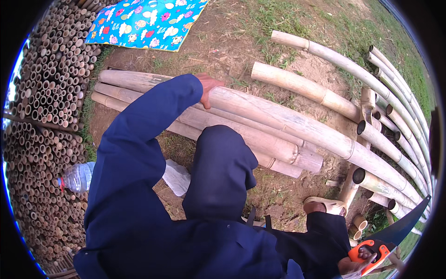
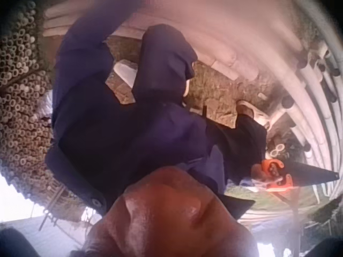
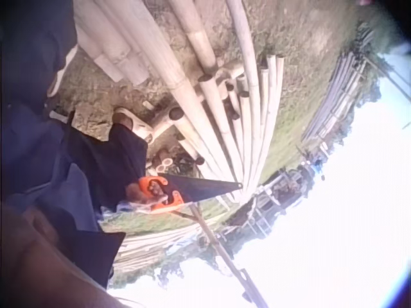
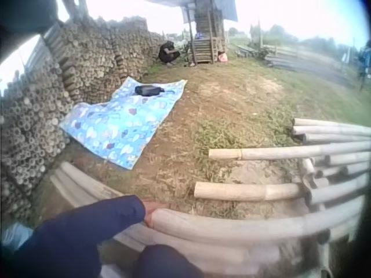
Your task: The person uses a hand saw to cut bamboo poles into shorter sections. They position each pole, saw through it, and set the cut piece aside, repeating the process with multiple bamboo poles.
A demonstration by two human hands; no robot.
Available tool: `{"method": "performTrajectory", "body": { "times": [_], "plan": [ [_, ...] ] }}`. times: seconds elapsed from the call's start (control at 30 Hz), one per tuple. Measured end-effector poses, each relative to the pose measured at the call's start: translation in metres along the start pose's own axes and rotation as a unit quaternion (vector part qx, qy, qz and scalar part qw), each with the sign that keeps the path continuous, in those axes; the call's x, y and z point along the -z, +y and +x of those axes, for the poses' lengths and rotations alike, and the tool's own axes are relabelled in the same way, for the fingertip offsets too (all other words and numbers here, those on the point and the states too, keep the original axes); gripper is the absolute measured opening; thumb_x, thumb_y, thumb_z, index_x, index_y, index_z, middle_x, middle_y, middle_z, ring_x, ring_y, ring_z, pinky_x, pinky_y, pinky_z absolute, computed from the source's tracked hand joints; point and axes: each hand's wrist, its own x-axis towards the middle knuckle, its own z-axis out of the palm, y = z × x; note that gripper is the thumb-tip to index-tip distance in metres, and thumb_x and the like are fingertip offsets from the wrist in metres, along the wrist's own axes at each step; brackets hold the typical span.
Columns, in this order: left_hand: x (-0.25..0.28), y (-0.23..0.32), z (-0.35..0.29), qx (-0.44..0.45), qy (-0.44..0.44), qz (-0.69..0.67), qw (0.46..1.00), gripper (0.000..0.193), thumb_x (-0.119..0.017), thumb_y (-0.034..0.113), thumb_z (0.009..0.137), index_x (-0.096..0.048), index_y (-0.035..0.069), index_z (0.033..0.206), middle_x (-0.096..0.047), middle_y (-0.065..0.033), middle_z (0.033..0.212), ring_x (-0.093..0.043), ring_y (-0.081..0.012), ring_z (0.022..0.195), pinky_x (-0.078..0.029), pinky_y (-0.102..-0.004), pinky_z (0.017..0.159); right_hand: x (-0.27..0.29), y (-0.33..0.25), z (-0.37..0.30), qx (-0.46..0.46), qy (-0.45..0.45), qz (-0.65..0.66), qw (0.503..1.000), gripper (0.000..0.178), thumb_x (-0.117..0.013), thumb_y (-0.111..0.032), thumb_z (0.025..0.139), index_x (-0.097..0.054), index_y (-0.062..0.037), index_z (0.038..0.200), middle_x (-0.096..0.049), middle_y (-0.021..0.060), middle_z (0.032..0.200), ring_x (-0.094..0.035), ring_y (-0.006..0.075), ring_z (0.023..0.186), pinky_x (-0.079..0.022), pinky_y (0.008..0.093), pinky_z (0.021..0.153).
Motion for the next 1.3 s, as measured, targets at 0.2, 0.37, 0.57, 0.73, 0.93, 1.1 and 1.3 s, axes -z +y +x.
{"method": "performTrajectory", "body": {
  "times": [0.2, 0.37, 0.57, 0.73, 0.93, 1.1, 1.3],
  "plan": [
    [-0.033, -0.158, -0.109, 0.339, 0.001, 0.171, 0.925, 0.101, -0.089, 0.013, 0.062, -0.044, 0.031, 0.152, -0.045, -0.0056, 0.159, -0.036, -0.0304, 0.152, -0.022, -0.0623, 0.123, -0.012, -0.007, -0.009, -0.031, -0.005, 0.024, 0.999, 0.024, -0.073, -0.017, 0.098, -0.060, -0.0051, 0.082, -0.042, -0.0005, 0.074, -0.045, 0.0130, 0.069, -0.044, 0.0273, 0.071],
    [-0.039, -0.159, -0.103, 0.313, 0.145, 0.081, 0.935, 0.089, -0.077, 0.000, 0.075, -0.043, 0.021, 0.154, -0.030, -0.0146, 0.167, -0.038, -0.0376, 0.149, -0.038, -0.0501, 0.120, -0.018, -0.015, -0.013, -0.060, -0.006, 0.055, 0.997, 0.025, -0.073, -0.018, 0.098, -0.059, -0.0055, 0.081, -0.042, -0.0004, 0.074, -0.045, 0.0132, 0.069, -0.044, 0.0277, 0.070],
    [0.008, 0.010, 0.028, 0.186, 0.161, 0.031, 0.969, 0.031, -0.068, 0.022, 0.091, -0.068, 0.012, 0.120, -0.069, -0.0116, 0.120, -0.064, -0.0346, 0.118, -0.053, -0.0495, 0.096, -0.021, -0.023, -0.020, -0.077, 0.007, 0.058, 0.995, 0.027, -0.074, -0.019, 0.097, -0.059, -0.0059, 0.080, -0.042, -0.0004, 0.074, -0.045, 0.0134, 0.068, -0.044, 0.0283, 0.070],
    [-0.034, 0.080, 0.133, -0.149, 0.384, -0.043, 0.910, 0.031, -0.064, 0.039, 0.097, -0.073, 0.009, 0.098, -0.073, -0.0169, 0.102, -0.068, -0.0383, 0.102, -0.053, -0.0499, 0.088, -0.011, -0.018, -0.018, -0.066, 0.006, 0.039, 0.997, 0.023, -0.074, -0.017, 0.096, -0.061, -0.0006, 0.088, -0.047, 0.0024, 0.073, -0.047, 0.0133, 0.067, -0.045, 0.0292, 0.068],
    [-0.055, 0.042, 0.260, 0.133, 0.099, -0.220, 0.961, 0.034, -0.072, 0.038, 0.086, -0.075, 0.007, 0.098, -0.074, -0.0202, 0.105, -0.069, -0.0406, 0.101, -0.052, -0.0480, 0.090, -0.034, -0.028, -0.022, -0.070, -0.005, 0.011, 0.997, 0.028, -0.070, -0.019, 0.101, -0.053, -0.0080, 0.081, -0.043, -0.0006, 0.071, -0.043, 0.0103, 0.063, -0.042, 0.0258, 0.063],
    [-0.074, -0.003, 0.281, 0.117, -0.079, -0.083, 0.987, 0.032, -0.075, 0.035, 0.084, -0.075, 0.007, 0.098, -0.074, -0.0210, 0.102, -0.069, -0.0416, 0.100, -0.053, -0.0483, 0.087, -0.049, -0.023, -0.023, -0.046, 0.012, -0.012, 0.999, 0.027, -0.069, -0.019, 0.101, -0.053, -0.0076, 0.082, -0.043, 0.0001, 0.073, -0.044, 0.0107, 0.064, -0.042, 0.0260, 0.063],
    [-0.090, -0.027, 0.257, 0.047, -0.153, 0.002, 0.987, 0.030, -0.075, 0.034, 0.083, -0.075, 0.007, 0.097, -0.073, -0.0212, 0.100, -0.069, -0.0424, 0.099, -0.053, -0.0484, 0.085, -0.057, -0.009, -0.020, -0.025, 0.013, -0.053, 0.998, 0.026, -0.069, -0.019, 0.101, -0.054, -0.0070, 0.084, -0.044, 0.0008, 0.074, -0.044, 0.0112, 0.064, -0.043, 0.0263, 0.062]
  ]
}}
